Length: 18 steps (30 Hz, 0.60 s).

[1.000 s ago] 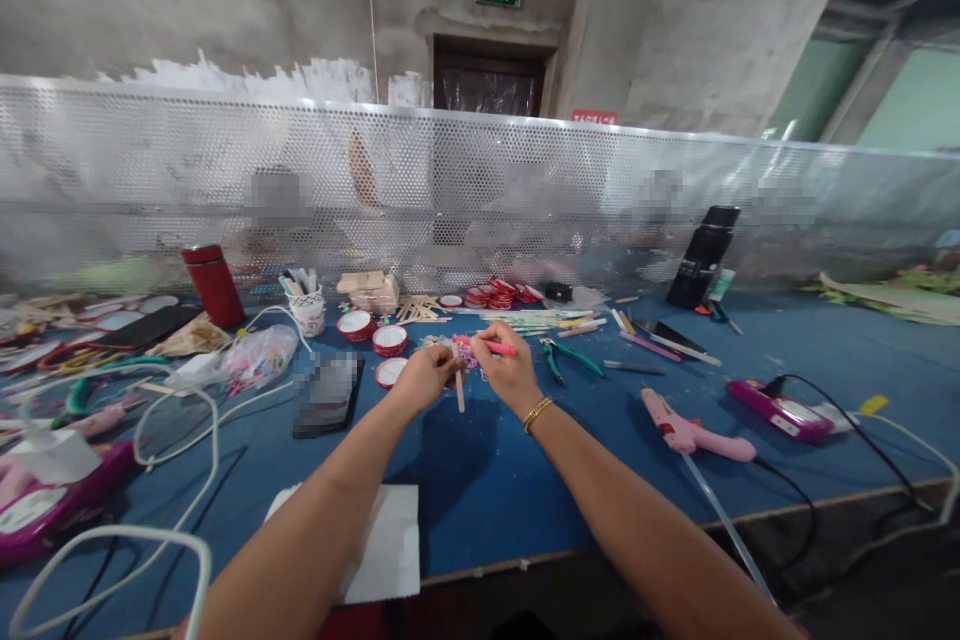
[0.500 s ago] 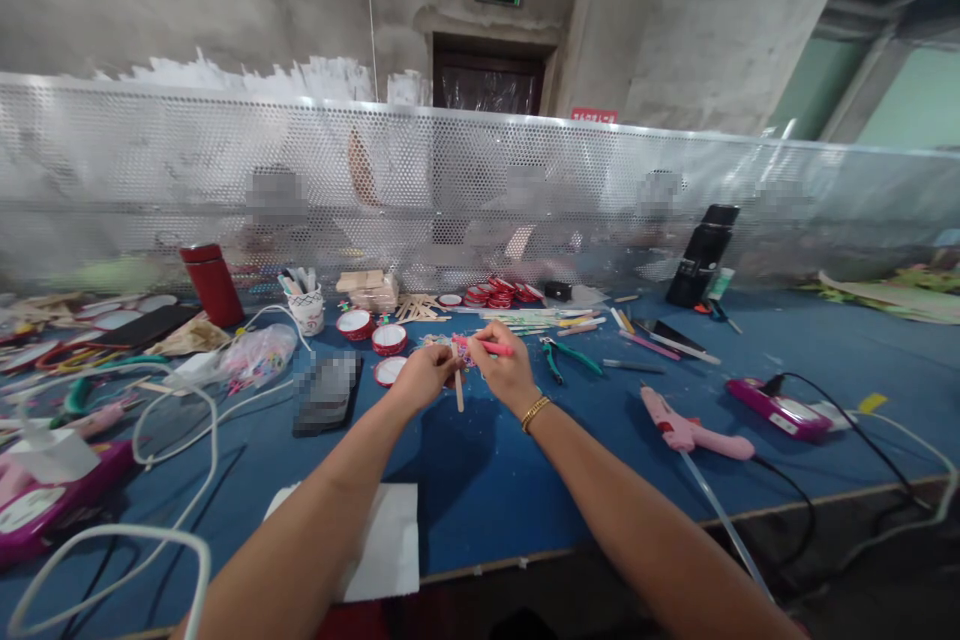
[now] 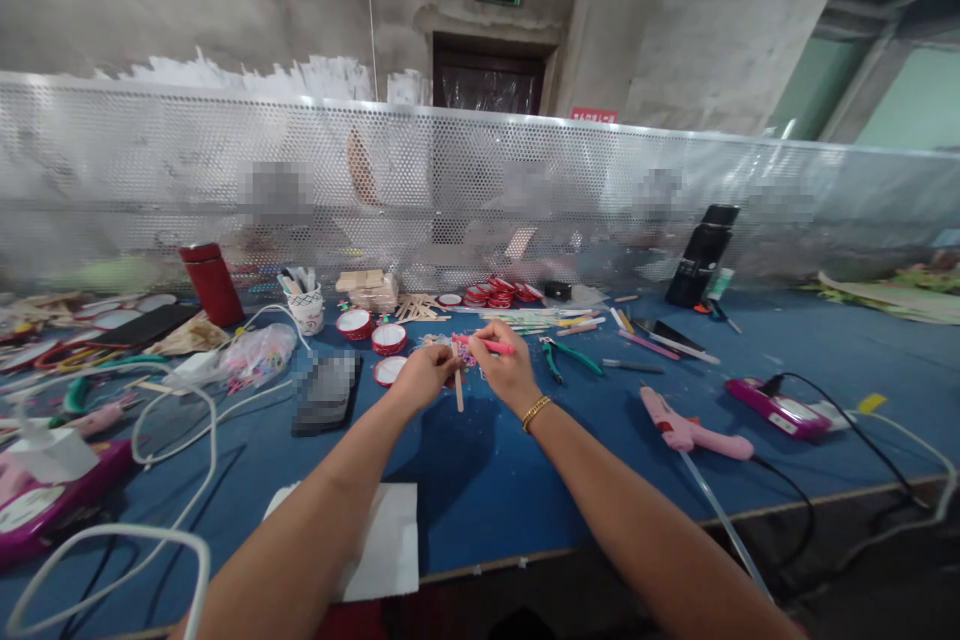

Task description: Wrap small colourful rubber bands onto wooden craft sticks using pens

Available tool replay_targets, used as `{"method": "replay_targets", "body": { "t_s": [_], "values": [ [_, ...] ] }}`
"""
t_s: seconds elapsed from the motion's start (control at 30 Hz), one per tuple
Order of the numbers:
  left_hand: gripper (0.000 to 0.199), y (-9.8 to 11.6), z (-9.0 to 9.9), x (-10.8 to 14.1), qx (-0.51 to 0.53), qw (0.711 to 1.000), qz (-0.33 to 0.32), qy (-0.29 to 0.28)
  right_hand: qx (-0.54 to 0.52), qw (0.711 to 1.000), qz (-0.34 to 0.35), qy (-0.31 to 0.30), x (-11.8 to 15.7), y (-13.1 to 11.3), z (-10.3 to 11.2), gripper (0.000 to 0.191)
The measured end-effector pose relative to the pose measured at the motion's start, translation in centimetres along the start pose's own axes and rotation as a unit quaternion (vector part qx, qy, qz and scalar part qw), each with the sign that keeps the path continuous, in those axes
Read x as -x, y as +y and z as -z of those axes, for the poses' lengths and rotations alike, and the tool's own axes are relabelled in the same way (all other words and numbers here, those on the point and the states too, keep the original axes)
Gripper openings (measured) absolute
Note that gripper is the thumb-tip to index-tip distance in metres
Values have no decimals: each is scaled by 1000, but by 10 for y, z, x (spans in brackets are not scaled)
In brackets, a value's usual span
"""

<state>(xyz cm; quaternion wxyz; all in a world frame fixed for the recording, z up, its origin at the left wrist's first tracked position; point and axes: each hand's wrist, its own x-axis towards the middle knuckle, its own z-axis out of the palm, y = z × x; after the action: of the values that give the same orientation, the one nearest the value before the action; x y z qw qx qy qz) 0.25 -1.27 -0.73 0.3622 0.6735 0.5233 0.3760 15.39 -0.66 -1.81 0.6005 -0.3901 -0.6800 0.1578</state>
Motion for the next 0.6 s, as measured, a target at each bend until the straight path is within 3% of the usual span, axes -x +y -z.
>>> {"method": "replay_targets", "body": {
  "t_s": [0.6],
  "values": [
    [32,-4,2,-2,-8,1000,-6,0,10,1000,1,14,0,1,2,15]
  ]
}}
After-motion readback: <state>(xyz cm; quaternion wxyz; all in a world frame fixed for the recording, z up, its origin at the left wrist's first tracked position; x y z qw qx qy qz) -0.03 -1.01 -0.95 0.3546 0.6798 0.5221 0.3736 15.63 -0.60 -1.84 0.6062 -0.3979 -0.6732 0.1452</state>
